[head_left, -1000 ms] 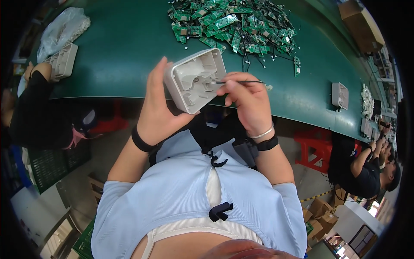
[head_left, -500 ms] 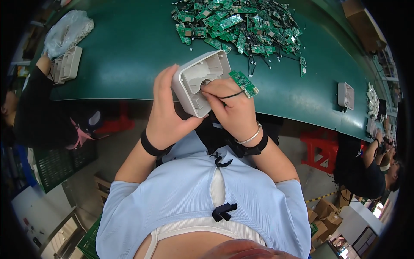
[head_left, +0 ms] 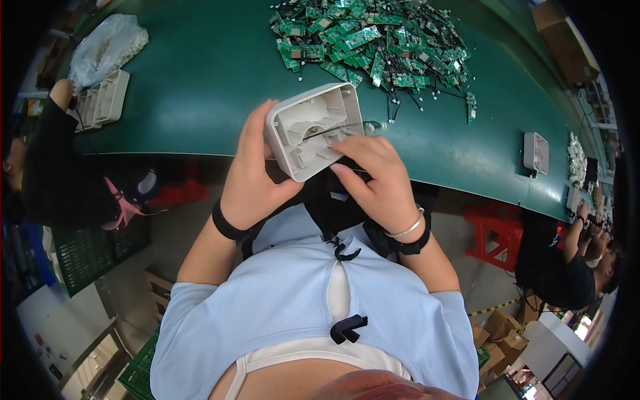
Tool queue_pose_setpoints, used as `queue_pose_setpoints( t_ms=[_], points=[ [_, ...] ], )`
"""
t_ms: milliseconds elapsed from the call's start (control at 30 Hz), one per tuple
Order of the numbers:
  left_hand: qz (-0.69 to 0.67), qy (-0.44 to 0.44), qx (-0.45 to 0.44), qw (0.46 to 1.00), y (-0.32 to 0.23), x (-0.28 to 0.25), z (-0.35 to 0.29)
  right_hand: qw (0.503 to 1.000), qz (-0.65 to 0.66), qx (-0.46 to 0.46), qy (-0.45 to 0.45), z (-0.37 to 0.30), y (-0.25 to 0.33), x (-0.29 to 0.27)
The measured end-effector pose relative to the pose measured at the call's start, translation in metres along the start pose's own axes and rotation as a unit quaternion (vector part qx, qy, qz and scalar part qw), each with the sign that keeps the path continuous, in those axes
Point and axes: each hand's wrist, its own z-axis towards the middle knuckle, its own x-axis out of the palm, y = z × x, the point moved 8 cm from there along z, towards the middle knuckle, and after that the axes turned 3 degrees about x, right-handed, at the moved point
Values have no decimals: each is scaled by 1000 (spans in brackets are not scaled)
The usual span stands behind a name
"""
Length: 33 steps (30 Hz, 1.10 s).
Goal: The person assembles electronic devices by picking up a plastic housing and a circuit board, threading the board's wires through a hole, and pressing the board into place. They then set the unit aside and repeat the process with another housing and board.
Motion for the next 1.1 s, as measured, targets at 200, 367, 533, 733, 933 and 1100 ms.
queue_pose_setpoints(
  t_ms=[200, 367, 533, 733, 933, 1100],
  points=[
    [-14, 20, -11, 1000, 6, -4, 3, 953, 139, 253, -93, -25, -54, -13],
    [9, 40, 13, 999, 8, -4, 4, 932, 206, 276, -114, -10, -87, -10],
    [-38, 37, -35, 998, 12, -3, 3, 983, 83, 53, -156, 3, -48, -36],
    [6, -8, 52, 999, 3, 3, -1, 999, 7, -29, 25, 9, 6, -28],
    [-19, -2, 41, 999, 2, 2, 1, 984, 120, -49, 118, 3, 7, -3],
    [-57, -4, -24, 998, 6, -1, -1, 988, 48, -77, 123, 1, 16, 4]
  ],
)
